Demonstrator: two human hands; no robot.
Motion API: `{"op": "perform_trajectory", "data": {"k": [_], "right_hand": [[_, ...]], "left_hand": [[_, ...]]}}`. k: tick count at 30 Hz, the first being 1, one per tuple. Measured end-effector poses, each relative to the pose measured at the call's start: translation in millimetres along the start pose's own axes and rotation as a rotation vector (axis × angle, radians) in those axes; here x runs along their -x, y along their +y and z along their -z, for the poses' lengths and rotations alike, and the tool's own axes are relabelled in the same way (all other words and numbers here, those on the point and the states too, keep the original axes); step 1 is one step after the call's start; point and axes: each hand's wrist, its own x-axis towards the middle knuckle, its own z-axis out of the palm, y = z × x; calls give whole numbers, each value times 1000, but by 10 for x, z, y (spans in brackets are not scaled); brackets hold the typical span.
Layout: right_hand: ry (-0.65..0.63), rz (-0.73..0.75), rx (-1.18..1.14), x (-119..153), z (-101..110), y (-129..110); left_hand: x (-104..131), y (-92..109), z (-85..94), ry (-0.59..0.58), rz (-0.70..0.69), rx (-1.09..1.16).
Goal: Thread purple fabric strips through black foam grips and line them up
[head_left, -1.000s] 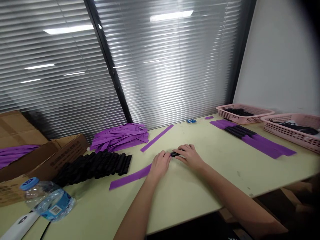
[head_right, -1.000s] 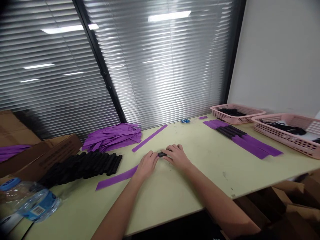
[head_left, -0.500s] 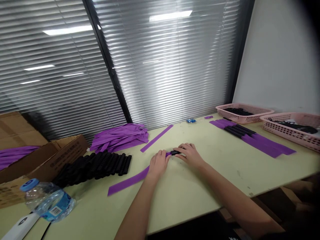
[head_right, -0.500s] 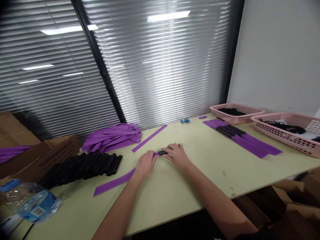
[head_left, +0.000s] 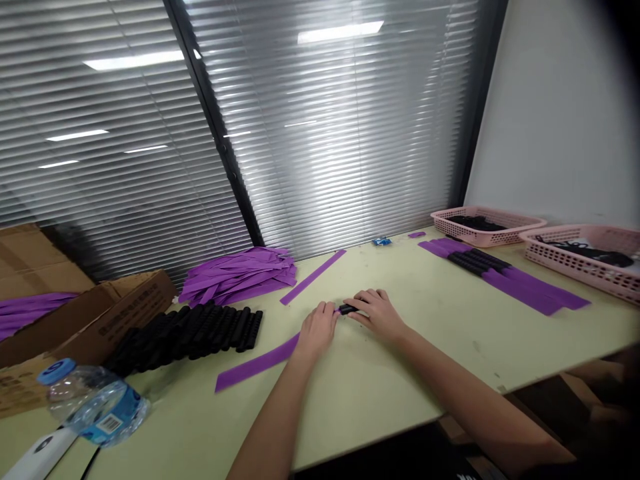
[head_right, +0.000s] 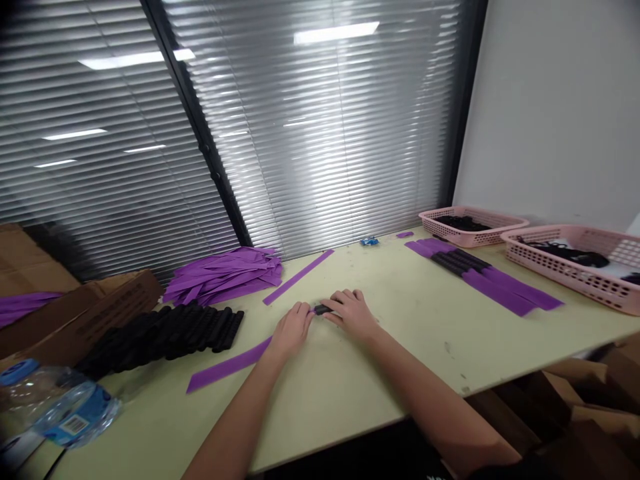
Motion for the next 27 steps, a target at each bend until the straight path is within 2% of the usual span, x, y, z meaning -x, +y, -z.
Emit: {"op": "perform_trajectory", "data": {"k": [22,27], "right_hand": [[11,26,30,-8,15,-52],[13,-10,44,-5,9,-64]], "left_hand": [[22,18,42,-33,11,159],[22,34,52,-35,23,173]]}}
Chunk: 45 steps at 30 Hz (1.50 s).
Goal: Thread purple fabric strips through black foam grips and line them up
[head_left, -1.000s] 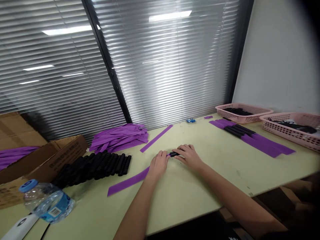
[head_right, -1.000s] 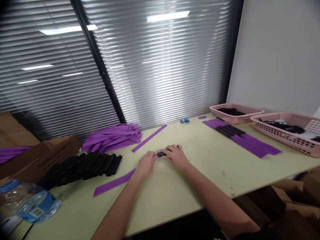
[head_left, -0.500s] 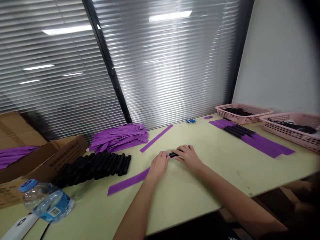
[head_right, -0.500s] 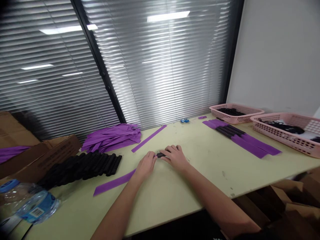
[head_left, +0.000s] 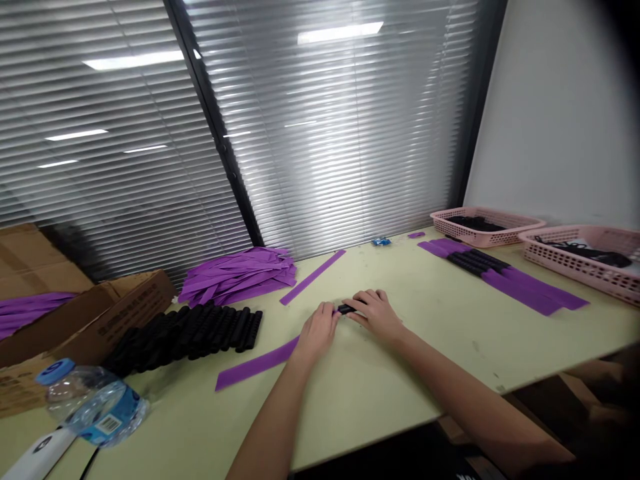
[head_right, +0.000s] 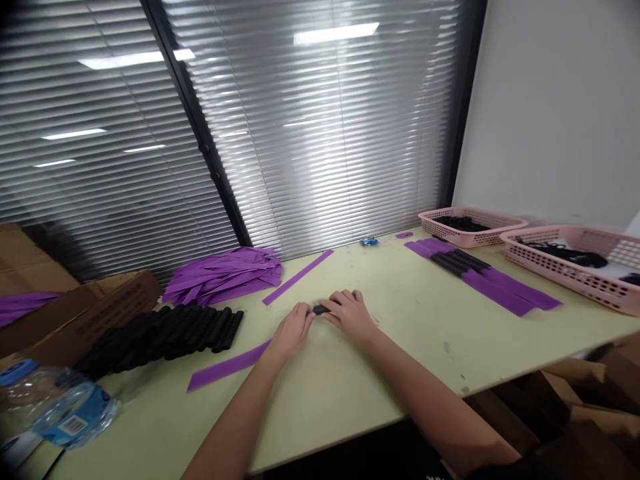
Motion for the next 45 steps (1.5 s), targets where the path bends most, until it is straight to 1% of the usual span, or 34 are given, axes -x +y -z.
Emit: {"op": "perform_trajectory", "data": {"k": [4,10,17,21,31,36,38,40,45], "right_hand": [[5,-50,15,-10,-4,-32],[12,-64,20,-45,18,-84],[21,-47,3,-26,-5,-70],[19,-32,15,-16,-14,-77],[-11,-31,27,-10,-11,-82],[-20,-38,25,-9,-40,-61],[-22,-60,12,-11,-52,-64],[-28,-85,-3,-12,-66,-68],[-41,-127,0,-8,-94,-40]], "left_hand": [[-25,-15,7,-8,9,-74],[-68,-95,42,-19,8,-197],[-75,-106,-27,-37,-12,-301],[-66,-102,-36,-63,-10,-293],[-67,-109,-96,-63,7,-245],[-70,-96,-82,-70,13,-242],[-64,-86,-64,-53,17,-220],[-52,-80,-48,-17,24,-146],[-47,-111,-54,98,1,203]]}}
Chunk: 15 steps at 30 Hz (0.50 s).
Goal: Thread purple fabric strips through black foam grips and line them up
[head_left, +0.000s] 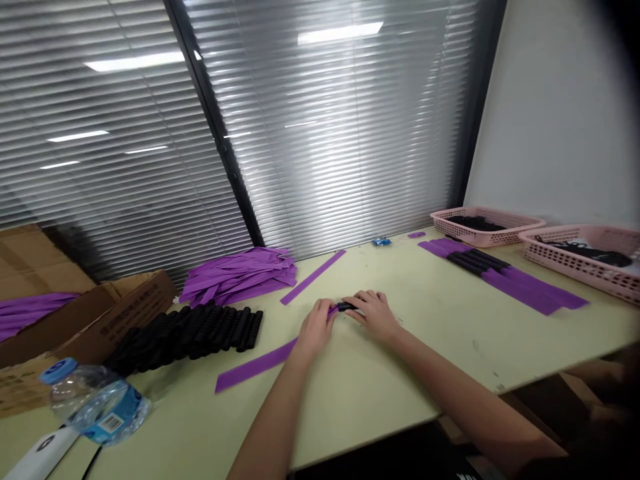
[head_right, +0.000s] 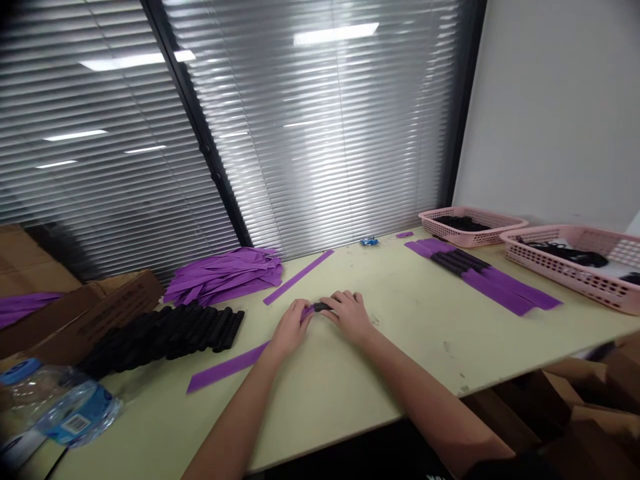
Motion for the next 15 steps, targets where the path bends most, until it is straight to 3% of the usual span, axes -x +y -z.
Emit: {"op": "perform_trajectory", "data": {"k": [7,15], "right_hand": [[17,1,-28,1,38,13],[60,3,-59,1,104,-62]], "left_hand": [[-80,-110,-89,140,-79,374],[-68,-91,-126,209,-87,501]]}}
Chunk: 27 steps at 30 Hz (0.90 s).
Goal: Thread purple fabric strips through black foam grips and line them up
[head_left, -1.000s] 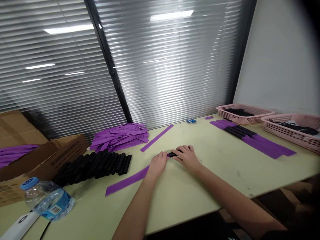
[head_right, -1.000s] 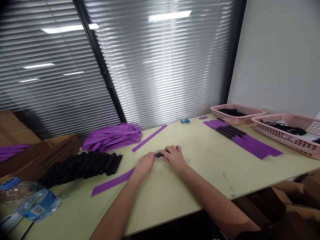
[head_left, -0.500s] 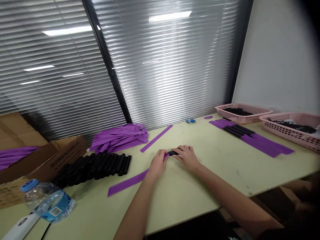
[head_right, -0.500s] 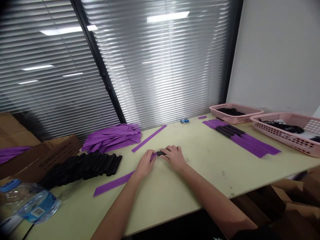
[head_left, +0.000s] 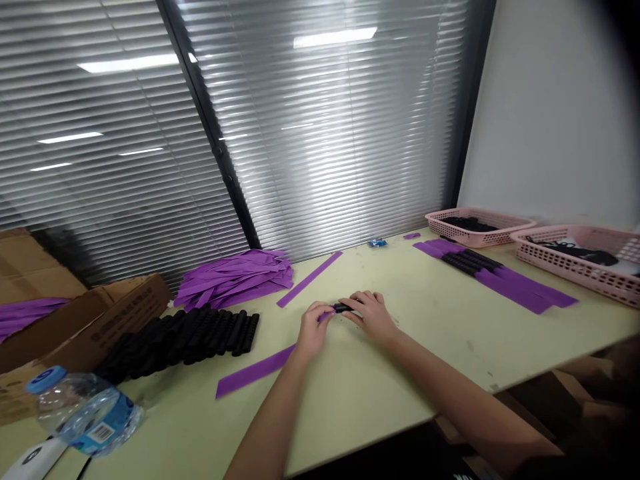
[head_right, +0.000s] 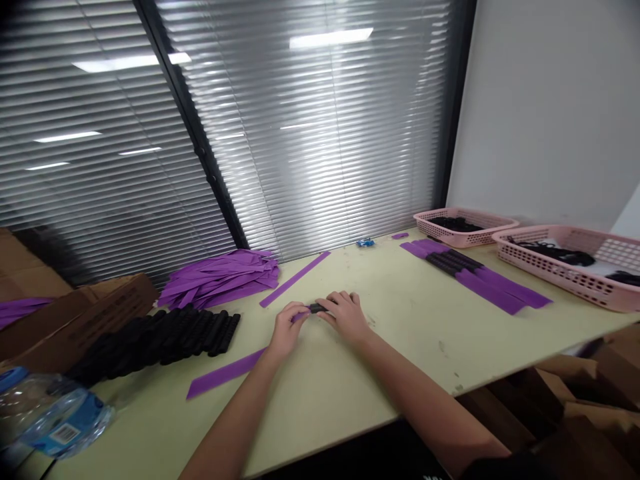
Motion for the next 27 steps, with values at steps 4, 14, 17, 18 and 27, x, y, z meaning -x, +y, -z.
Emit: {"op": "perform_trajectory", "data": {"k": [4,14,17,18,27], "right_hand": [[-10,13,7,1,6,-4],[34,20,34,-3,18,17],[42,17,34,1,1,25],[39,17,35,4,-6,26],[57,-15,-8,23,-61,6]], "left_hand": [[10,5,-16,-5,7,-2],[3,23,-45,-5,-35,93],[0,0,-51,-28,-37,99],[0,-10,-51,-41,-39,97],[-9,14,-74,-32,-35,116]]}}
